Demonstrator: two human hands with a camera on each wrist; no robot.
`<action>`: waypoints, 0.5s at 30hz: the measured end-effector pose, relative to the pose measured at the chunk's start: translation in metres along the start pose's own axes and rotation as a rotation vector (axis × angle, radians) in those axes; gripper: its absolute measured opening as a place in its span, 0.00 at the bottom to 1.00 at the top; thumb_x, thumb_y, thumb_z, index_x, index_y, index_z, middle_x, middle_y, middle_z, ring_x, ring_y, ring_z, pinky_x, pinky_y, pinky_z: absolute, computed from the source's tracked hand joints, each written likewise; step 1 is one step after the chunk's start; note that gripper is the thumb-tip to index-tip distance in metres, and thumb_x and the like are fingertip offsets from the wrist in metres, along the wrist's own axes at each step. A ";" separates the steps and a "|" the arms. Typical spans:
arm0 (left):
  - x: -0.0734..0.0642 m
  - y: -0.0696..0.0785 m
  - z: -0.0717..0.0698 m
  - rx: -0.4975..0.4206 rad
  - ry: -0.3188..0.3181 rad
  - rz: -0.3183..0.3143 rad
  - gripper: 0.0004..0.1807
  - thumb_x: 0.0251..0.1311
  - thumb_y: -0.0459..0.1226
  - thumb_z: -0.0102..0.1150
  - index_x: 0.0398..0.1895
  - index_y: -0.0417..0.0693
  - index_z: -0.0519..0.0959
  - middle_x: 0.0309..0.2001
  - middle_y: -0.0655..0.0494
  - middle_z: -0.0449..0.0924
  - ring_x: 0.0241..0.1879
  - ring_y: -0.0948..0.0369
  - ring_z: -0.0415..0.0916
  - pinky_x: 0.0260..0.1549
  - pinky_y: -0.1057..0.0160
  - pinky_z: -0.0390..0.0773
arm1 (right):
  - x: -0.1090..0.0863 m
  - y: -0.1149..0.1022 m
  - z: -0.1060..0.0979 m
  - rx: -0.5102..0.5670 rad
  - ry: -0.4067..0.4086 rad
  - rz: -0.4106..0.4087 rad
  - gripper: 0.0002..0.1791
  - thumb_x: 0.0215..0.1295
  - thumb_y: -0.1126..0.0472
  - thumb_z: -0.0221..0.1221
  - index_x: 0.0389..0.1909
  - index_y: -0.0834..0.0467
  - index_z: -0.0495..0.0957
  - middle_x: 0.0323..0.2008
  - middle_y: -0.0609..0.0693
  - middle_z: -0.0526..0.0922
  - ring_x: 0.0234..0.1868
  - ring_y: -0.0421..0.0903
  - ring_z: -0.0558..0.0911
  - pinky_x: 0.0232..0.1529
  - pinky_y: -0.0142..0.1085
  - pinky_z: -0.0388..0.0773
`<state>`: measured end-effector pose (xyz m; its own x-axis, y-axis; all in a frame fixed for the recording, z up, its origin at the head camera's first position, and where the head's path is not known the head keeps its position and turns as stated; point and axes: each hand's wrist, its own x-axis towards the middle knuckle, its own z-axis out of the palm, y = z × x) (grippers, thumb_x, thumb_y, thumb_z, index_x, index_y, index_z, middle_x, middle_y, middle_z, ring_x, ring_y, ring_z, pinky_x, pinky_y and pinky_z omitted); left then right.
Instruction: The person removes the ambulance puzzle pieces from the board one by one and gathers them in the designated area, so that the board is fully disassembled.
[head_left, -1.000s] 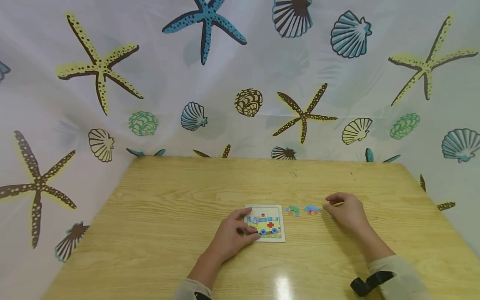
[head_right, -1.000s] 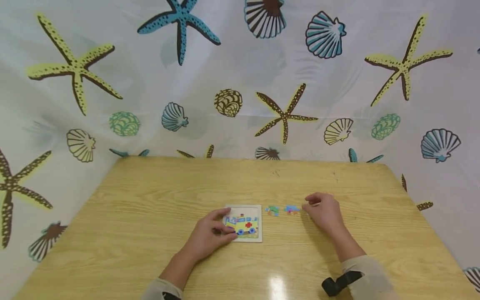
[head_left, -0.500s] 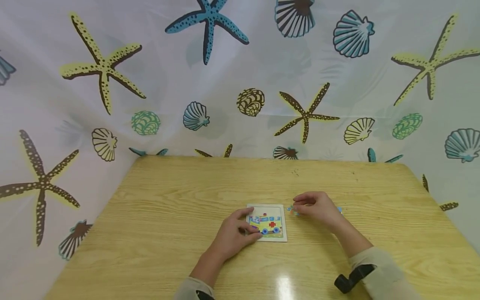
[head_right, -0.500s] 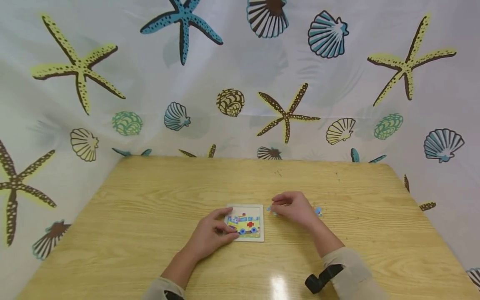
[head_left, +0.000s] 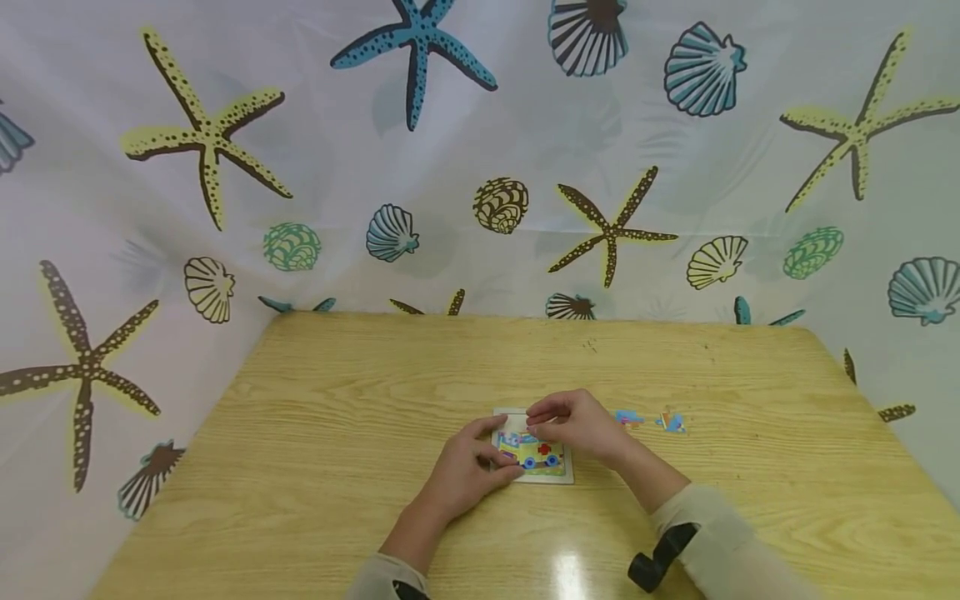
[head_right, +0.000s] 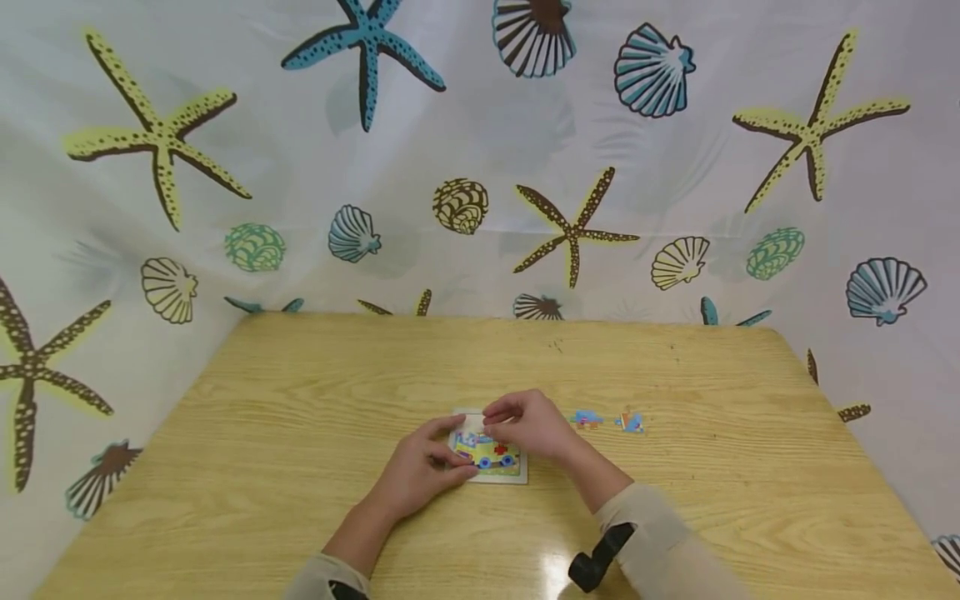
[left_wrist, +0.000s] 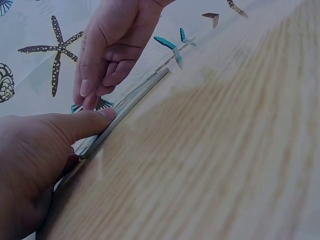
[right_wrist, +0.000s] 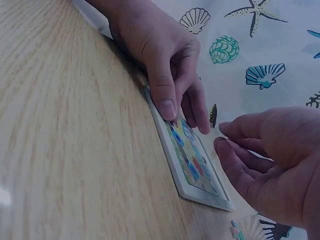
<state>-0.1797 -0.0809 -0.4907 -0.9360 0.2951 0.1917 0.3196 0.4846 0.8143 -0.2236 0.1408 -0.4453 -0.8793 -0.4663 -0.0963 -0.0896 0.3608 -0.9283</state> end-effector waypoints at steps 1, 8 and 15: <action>0.000 0.000 0.000 -0.003 0.001 0.003 0.05 0.52 0.41 0.76 0.25 0.51 0.89 0.67 0.50 0.73 0.69 0.45 0.67 0.68 0.44 0.66 | 0.002 0.000 0.003 -0.004 -0.010 -0.005 0.17 0.68 0.63 0.62 0.54 0.68 0.80 0.48 0.62 0.84 0.44 0.51 0.87 0.46 0.40 0.85; -0.001 0.000 -0.002 -0.007 0.001 0.025 0.05 0.52 0.40 0.76 0.25 0.50 0.89 0.66 0.50 0.74 0.69 0.45 0.68 0.67 0.43 0.67 | 0.011 -0.001 0.018 -0.163 -0.026 -0.031 0.14 0.67 0.64 0.62 0.52 0.62 0.82 0.47 0.56 0.86 0.42 0.46 0.84 0.42 0.37 0.83; 0.000 0.000 -0.001 -0.018 0.012 0.015 0.06 0.53 0.39 0.75 0.23 0.49 0.89 0.65 0.50 0.75 0.68 0.45 0.69 0.68 0.44 0.67 | 0.010 -0.001 0.027 -0.237 0.016 -0.017 0.13 0.65 0.65 0.64 0.50 0.57 0.83 0.46 0.51 0.85 0.43 0.45 0.82 0.44 0.39 0.82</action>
<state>-0.1797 -0.0820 -0.4905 -0.9330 0.2920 0.2104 0.3307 0.4650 0.8212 -0.2194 0.1142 -0.4549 -0.8839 -0.4619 -0.0735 -0.2103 0.5329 -0.8196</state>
